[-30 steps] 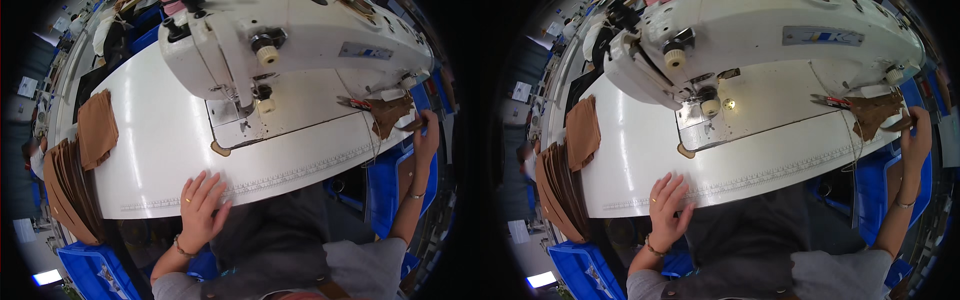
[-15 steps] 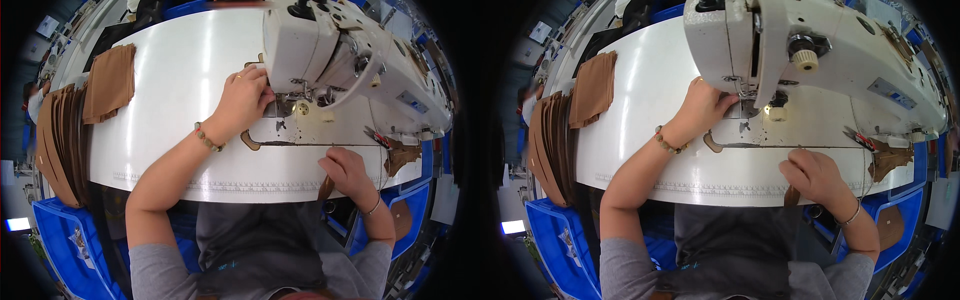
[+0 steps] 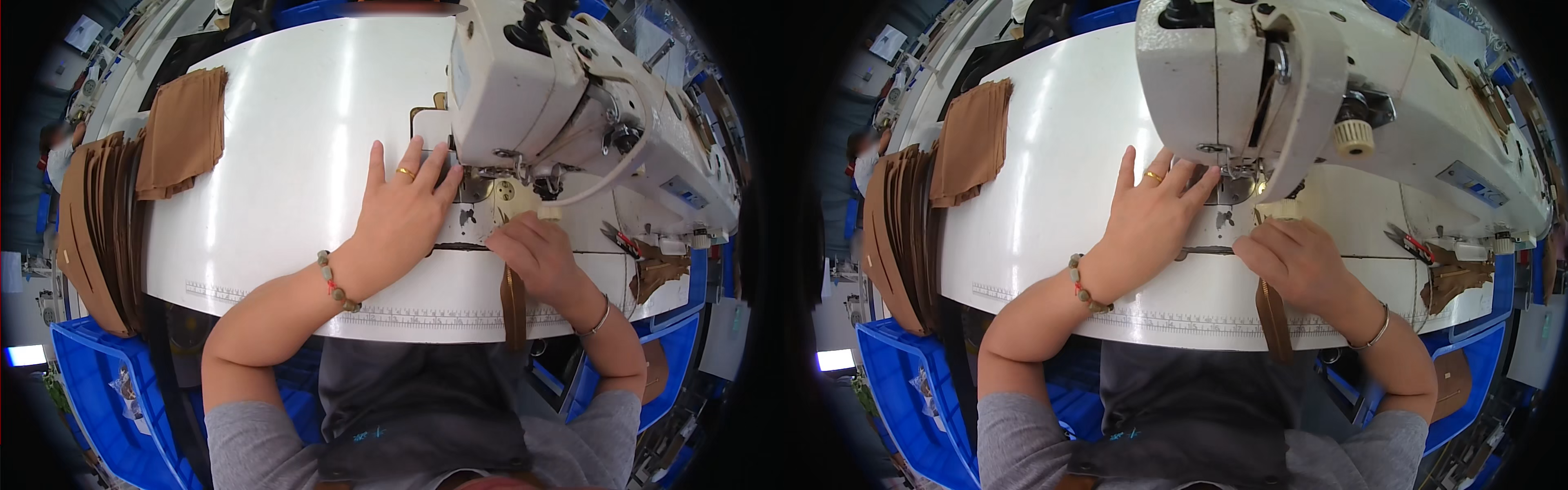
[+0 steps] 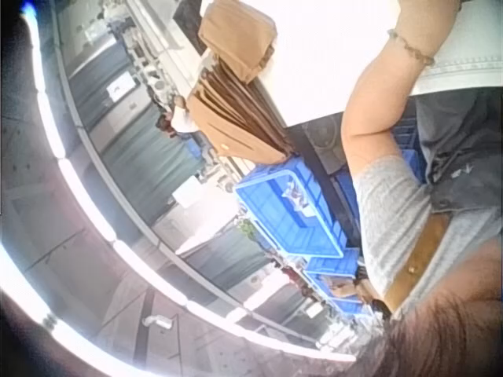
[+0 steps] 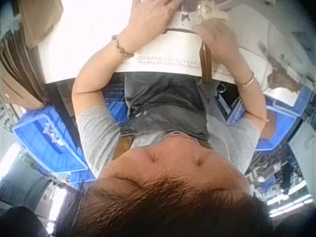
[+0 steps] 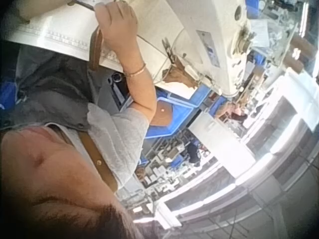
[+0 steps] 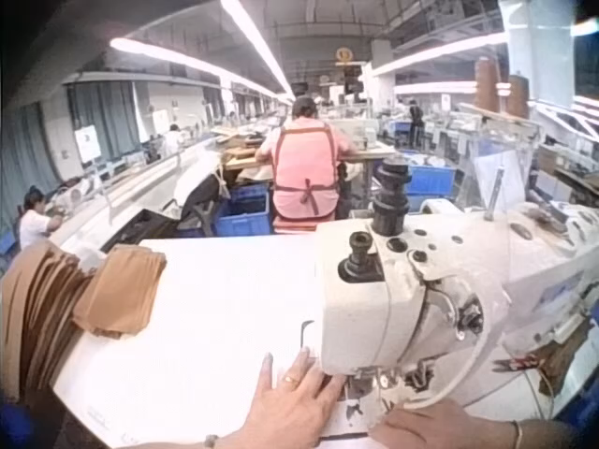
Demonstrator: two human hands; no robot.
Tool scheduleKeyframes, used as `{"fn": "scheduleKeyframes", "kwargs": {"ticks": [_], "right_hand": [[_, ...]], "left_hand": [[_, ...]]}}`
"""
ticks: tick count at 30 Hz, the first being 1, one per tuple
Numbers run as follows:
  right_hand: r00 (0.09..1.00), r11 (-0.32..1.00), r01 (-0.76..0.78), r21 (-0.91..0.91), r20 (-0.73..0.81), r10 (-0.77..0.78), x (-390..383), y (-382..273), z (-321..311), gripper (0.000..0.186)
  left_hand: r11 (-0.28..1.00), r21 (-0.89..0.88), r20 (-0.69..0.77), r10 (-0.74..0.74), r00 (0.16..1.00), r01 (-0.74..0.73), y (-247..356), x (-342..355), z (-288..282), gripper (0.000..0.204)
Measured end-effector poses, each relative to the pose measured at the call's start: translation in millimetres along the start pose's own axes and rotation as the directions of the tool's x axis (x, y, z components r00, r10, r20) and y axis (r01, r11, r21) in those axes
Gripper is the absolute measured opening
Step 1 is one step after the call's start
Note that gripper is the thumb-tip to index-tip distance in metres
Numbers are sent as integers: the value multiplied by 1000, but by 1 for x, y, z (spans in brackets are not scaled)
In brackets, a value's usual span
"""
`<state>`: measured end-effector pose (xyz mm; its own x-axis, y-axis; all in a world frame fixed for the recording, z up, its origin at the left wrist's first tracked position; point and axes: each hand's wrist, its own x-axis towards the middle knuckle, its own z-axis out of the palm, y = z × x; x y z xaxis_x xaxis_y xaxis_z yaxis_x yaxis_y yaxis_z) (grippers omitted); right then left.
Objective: Sewing leather pieces and zippers together using an industrial sewing machine.
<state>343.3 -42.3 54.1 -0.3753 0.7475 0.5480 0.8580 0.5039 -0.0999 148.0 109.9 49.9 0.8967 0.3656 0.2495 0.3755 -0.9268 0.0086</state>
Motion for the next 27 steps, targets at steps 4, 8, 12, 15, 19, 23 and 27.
{"fn": "scheduleKeyframes", "kwargs": {"ticks": [4,8,12,15,19,23,27], "right_hand": [[1000,1000,-4,-15,-14,4,-2,-1,2,37],[994,997,-47,56,-100,52,-3,-2,8,36],[993,997,-14,80,-119,24,-4,2,5,31],[990,998,68,-7,-122,-68,-2,2,1,25],[994,994,63,-87,-81,-70,1,-2,-4,25],[996,995,69,-76,-56,-73,0,-5,-3,30],[992,996,76,-45,-95,-80,0,-6,3,32]], "left_hand": [[994,88,-13,-61,998,62,-19,19,9,48],[993,115,-5,-37,999,37,-29,19,14,45],[993,113,-86,-17,996,27,-24,16,11,43],[993,106,-64,-40,997,46,-26,12,6,39],[991,23,-186,-128,974,135,-47,-4,-1,30],[955,55,-261,-267,928,290,-115,-33,-21,27],[691,340,-159,-626,763,638,-192,-67,-51,19]]}}
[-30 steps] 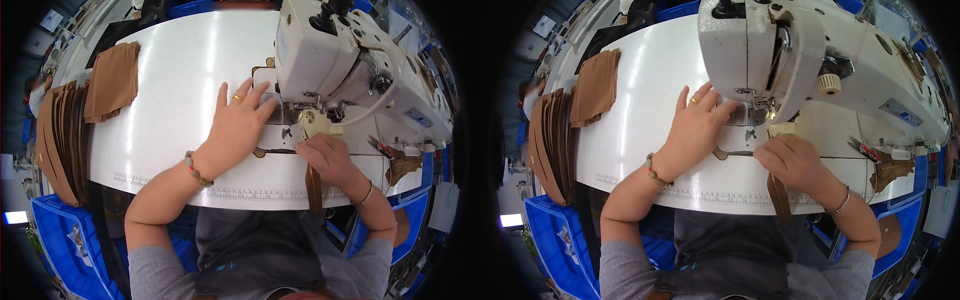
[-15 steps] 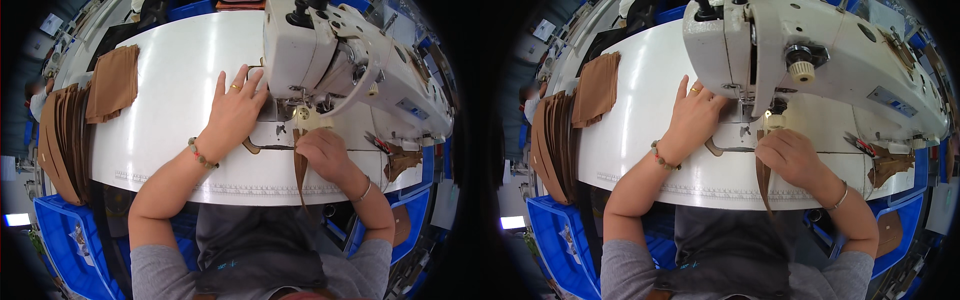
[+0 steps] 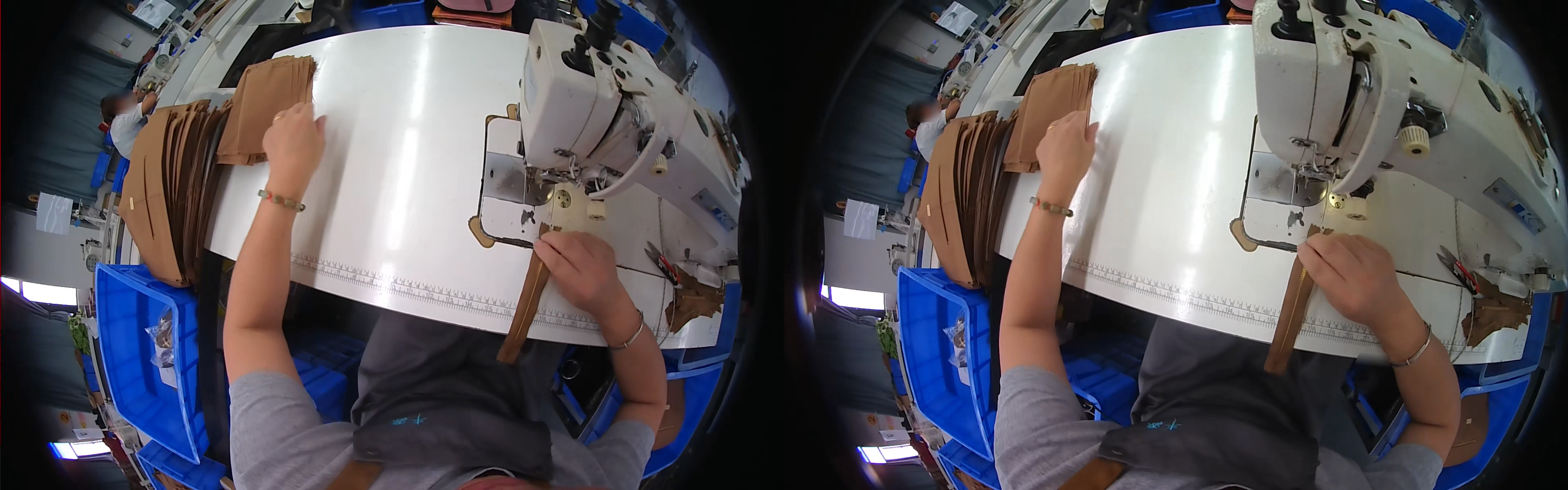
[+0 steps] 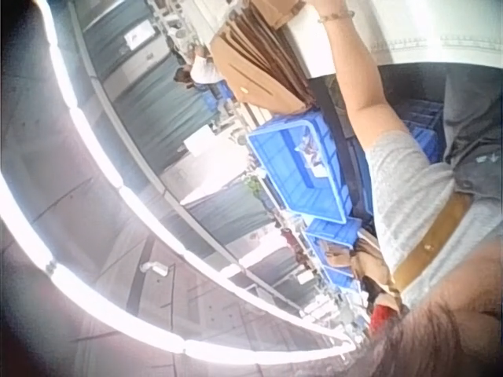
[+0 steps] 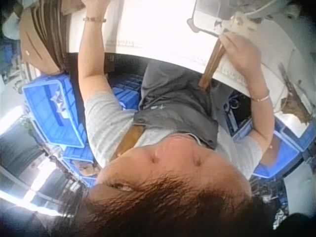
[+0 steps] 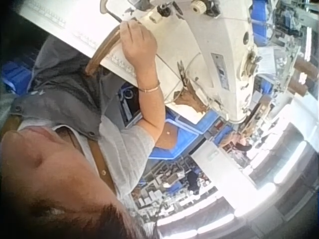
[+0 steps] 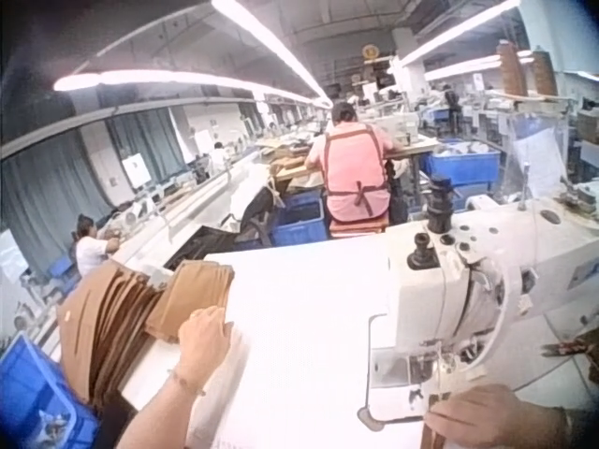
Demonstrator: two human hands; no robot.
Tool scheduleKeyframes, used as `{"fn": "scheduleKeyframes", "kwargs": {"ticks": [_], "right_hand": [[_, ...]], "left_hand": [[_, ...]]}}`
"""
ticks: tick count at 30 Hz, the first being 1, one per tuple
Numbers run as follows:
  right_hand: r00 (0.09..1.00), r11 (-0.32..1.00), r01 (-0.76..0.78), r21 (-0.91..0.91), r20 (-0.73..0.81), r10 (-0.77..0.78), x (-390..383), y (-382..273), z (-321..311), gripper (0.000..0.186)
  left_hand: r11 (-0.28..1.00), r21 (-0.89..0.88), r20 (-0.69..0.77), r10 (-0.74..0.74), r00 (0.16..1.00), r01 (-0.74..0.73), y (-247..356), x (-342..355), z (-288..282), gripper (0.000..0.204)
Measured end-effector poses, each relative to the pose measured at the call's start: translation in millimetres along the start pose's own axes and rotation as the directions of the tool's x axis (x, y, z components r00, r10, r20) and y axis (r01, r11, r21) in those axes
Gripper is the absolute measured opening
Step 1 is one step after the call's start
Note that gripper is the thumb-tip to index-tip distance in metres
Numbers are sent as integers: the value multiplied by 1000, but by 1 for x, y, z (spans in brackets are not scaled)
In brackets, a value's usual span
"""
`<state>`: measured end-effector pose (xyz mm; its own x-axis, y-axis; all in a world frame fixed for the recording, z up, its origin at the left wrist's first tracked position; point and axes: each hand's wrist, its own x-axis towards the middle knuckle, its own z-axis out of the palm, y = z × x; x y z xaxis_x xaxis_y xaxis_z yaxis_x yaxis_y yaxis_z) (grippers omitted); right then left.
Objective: Sewing leather pieces and zippers together using an industrial sewing machine.
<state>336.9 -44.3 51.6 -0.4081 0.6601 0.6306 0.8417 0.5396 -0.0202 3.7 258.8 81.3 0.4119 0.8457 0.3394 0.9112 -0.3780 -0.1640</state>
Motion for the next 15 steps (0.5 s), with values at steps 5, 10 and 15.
{"fn": "scheduleKeyframes", "kwargs": {"ticks": [5,10,15], "right_hand": [[999,999,19,-30,34,-18,0,0,2,32],[997,999,28,-38,78,-25,-1,2,2,31],[998,999,34,-27,59,-33,-1,2,2,29]], "left_hand": [[979,203,102,-31,994,9,-39,-3,6,9],[899,410,128,115,985,-158,-59,-8,0,12],[998,59,137,-39,990,32,-79,-5,-13,17]]}}
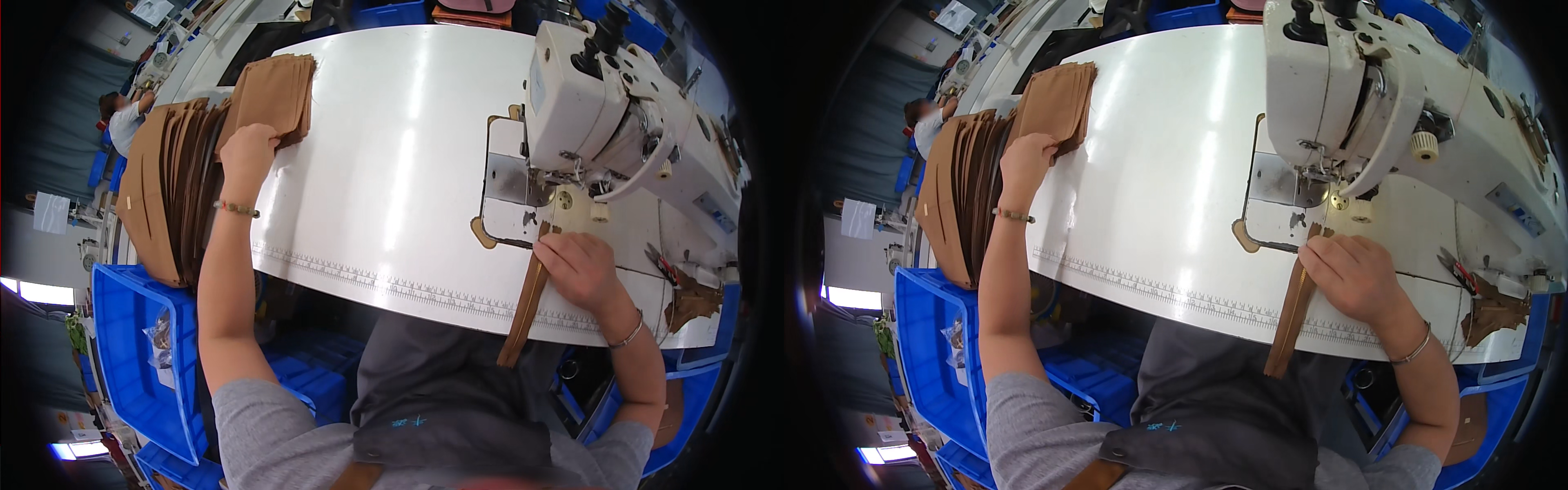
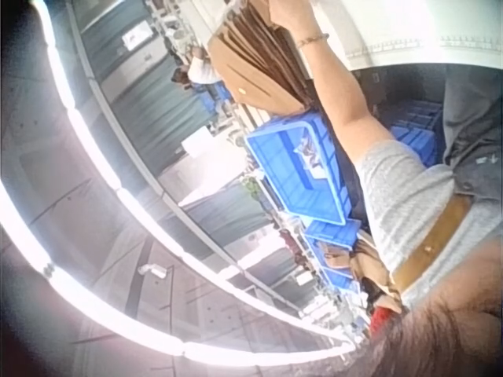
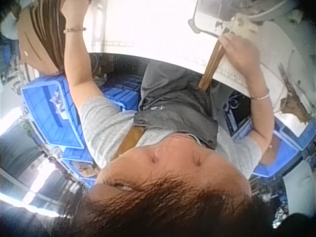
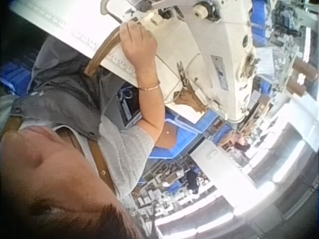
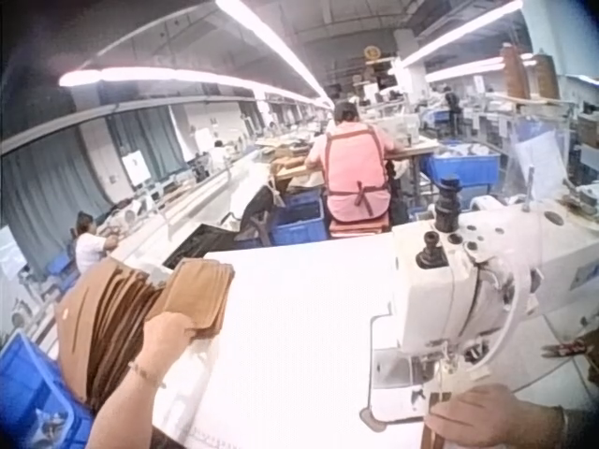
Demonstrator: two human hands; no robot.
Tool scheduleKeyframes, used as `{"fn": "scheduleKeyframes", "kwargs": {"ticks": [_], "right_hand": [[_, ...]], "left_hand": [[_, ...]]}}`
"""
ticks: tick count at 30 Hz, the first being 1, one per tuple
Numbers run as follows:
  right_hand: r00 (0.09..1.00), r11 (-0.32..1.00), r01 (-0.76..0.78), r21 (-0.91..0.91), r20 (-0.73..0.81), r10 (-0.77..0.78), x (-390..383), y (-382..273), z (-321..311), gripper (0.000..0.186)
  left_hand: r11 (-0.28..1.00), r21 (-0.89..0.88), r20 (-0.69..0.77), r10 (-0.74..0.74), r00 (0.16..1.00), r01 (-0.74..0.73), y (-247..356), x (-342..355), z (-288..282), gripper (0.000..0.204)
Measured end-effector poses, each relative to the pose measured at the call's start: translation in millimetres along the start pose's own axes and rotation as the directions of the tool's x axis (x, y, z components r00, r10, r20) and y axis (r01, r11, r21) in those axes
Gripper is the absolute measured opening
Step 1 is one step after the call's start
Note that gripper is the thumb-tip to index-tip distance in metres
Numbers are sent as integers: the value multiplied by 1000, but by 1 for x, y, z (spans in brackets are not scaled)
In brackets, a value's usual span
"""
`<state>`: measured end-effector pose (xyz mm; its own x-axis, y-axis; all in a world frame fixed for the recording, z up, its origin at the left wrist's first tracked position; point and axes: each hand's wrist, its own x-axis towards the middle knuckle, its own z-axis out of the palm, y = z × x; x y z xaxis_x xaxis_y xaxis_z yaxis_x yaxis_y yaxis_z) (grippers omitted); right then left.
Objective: Sewing leather pieces and zippers together using an industrial sewing machine.
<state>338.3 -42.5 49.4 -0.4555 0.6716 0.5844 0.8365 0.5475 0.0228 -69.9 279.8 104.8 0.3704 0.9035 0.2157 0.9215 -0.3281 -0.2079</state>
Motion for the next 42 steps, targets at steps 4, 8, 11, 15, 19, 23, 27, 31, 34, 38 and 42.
{"fn": "scheduleKeyframes", "kwargs": {"ticks": [4,8,11,15,19,23,27,31,34,38,42], "right_hand": [[1000,1000,3,4,27,-3,0,0,0,30],[1000,1000,3,8,30,-3,1,0,0,30],[1000,1000,5,-2,27,-5,0,0,0,30],[1000,1000,2,-16,9,-2,1,0,0,31],[1000,1000,-3,-26,18,4,1,0,0,32],[999,999,-38,-30,34,39,1,-2,-6,32],[1000,997,-8,75,-4,8,7,-4,-9,32],[998,990,59,125,23,-62,16,-13,-7,31],[992,977,65,203,95,-86,21,-23,-3,30],[989,977,21,212,141,-52,22,-20,-7,26],[862,968,-114,223,507,-15,20,-6,-18,19]], "left_hand": [[974,-223,31,-33,999,39,-13,1,-4,20],[921,-385,-24,-78,997,63,-27,10,-3,19],[909,-415,-61,-72,996,41,-29,19,-7,21],[867,-493,-246,-58,968,-73,-6,31,-29,23],[496,-867,-180,-211,961,-54,20,8,-60,22],[-163,-985,85,-199,976,52,57,-66,-44,29],[-76,-791,612,-117,782,607,84,-134,-22,37],[-101,-801,595,-37,803,590,91,-167,-32,36],[128,-823,567,244,787,554,99,-169,-47,38],[224,-797,545,665,510,561,136,-175,-59,45],[315,-775,529,797,290,548,170,-170,-65,48]]}}
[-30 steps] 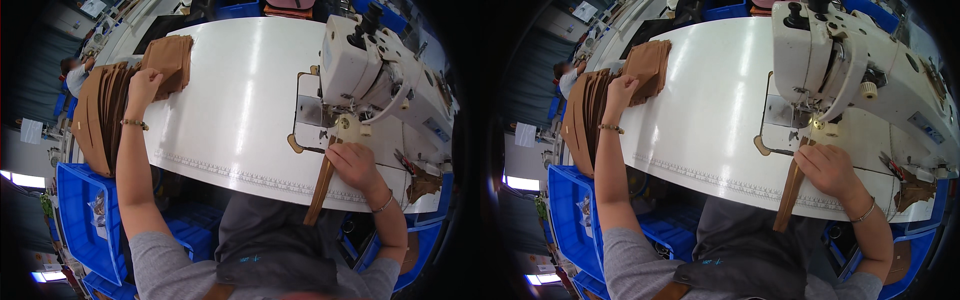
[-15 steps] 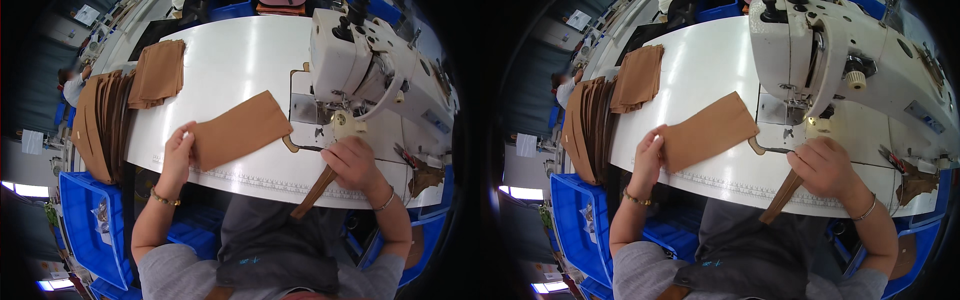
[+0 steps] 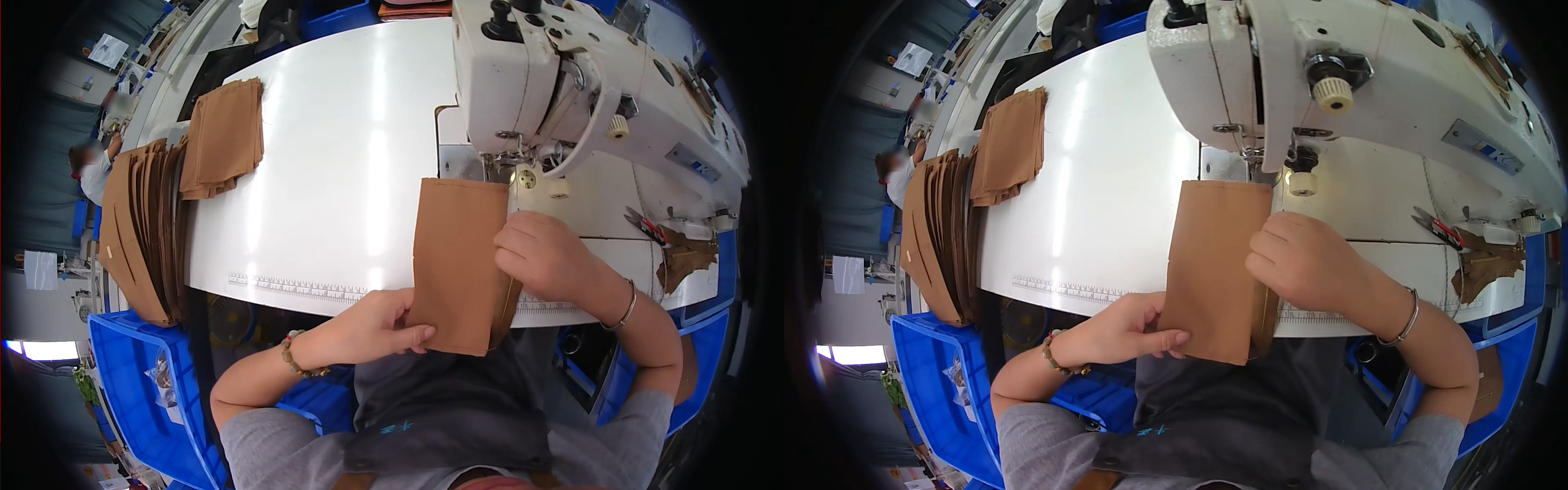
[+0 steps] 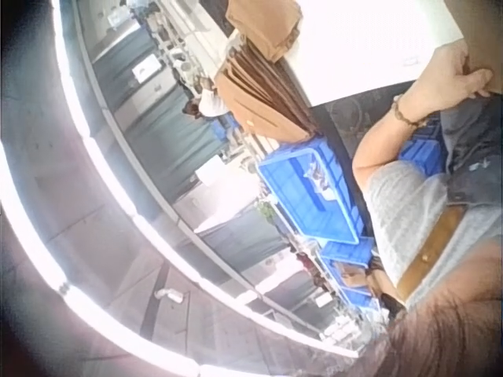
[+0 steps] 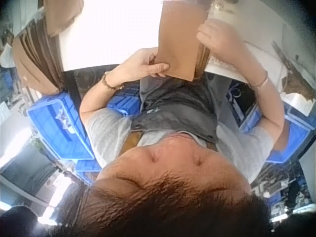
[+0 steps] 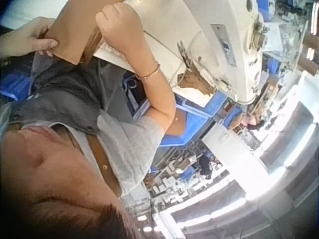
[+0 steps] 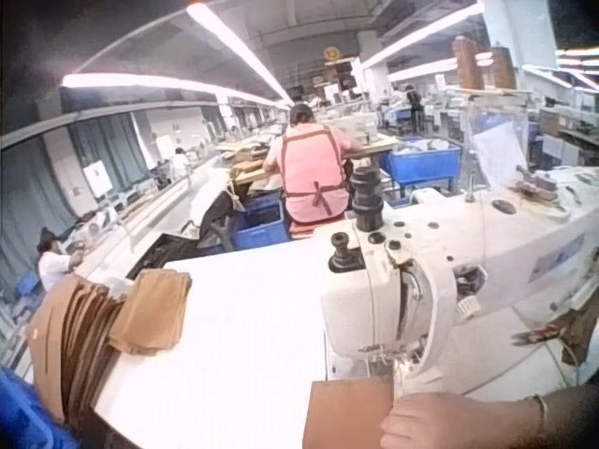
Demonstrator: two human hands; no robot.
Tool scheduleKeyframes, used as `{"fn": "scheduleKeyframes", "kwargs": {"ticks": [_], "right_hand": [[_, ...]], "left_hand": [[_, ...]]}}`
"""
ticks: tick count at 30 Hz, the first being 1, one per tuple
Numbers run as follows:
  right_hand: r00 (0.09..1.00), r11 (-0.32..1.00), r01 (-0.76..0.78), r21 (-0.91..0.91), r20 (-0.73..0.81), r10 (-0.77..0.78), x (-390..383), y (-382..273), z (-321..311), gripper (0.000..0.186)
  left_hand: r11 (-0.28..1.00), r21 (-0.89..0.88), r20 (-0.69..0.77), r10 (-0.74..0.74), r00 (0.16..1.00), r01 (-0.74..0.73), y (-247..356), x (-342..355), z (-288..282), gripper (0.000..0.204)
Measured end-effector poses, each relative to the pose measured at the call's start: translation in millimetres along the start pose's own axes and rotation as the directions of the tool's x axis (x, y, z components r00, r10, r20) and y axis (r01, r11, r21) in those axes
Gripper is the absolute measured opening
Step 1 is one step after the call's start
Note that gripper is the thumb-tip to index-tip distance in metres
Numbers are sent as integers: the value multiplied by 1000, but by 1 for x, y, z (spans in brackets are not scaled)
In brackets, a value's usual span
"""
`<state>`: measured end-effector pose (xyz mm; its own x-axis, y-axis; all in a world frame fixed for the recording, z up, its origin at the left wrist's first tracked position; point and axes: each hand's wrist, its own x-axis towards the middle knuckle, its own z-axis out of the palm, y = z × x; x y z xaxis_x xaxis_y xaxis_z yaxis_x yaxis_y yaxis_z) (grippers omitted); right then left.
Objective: Sewing leather pieces and zippers together using an industrial sewing machine.
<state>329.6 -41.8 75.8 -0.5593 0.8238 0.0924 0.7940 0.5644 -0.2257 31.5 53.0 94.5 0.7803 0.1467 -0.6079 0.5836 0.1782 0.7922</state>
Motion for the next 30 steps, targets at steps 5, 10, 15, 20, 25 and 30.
{"fn": "scheduleKeyframes", "kwargs": {"ticks": [5,10,15,20,25,30], "right_hand": [[915,997,39,-68,-399,-63,24,8,18,14],[932,989,119,90,-353,-80,10,30,18,17],[952,995,-92,33,-290,98,-2,30,19,22],[918,996,-87,24,-387,89,-1,29,24,21],[930,997,-83,11,-358,81,0,28,25,28],[915,988,-139,-69,-391,102,4,25,26,43]], "left_hand": [[906,422,-119,90,989,-32,34,23,-22,43],[866,500,-132,69,989,6,54,46,-22,42],[659,727,47,234,971,-194,58,68,-20,35],[689,664,-106,470,876,-290,58,79,-42,25],[956,45,-331,289,898,-291,57,79,-55,58],[984,-112,-83,127,988,-136,55,78,-62,40]]}}
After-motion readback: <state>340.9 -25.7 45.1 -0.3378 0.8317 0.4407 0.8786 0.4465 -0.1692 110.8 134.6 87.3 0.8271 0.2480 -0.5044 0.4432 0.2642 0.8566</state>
